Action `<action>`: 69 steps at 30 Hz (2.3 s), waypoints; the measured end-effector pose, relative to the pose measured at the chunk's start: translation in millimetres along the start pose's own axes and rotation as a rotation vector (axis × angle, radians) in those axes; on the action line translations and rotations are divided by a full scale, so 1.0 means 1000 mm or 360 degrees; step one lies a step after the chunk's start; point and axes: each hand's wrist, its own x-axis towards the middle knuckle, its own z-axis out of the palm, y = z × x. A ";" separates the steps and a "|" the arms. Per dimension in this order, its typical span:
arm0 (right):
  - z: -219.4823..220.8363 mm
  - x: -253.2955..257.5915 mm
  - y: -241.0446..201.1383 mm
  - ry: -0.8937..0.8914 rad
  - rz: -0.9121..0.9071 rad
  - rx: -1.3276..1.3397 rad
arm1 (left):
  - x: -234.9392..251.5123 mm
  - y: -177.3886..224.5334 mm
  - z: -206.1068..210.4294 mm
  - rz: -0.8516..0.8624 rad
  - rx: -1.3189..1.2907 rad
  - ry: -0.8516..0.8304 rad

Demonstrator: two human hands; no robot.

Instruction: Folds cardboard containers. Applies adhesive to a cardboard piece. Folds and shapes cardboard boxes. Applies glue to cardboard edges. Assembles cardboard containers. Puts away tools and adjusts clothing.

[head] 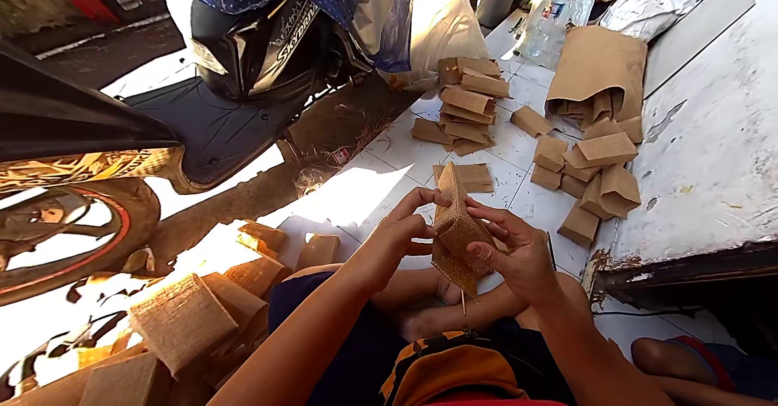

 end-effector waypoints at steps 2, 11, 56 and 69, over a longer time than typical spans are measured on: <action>0.002 -0.001 -0.001 0.0033 -0.0042 -0.0084 | -0.001 0.003 0.003 0.0008 0.0014 -0.0003; 0.018 -0.006 0.001 0.0254 -0.0329 -0.0815 | 0.001 -0.001 0.016 0.0201 0.0094 0.0178; 0.018 0.003 0.015 0.0048 0.0604 -0.0287 | 0.012 -0.117 0.041 0.0674 0.0053 0.0996; -0.001 -0.004 0.027 -0.0026 -0.0285 -0.0308 | 0.001 -0.074 0.025 0.0187 -0.0279 0.0955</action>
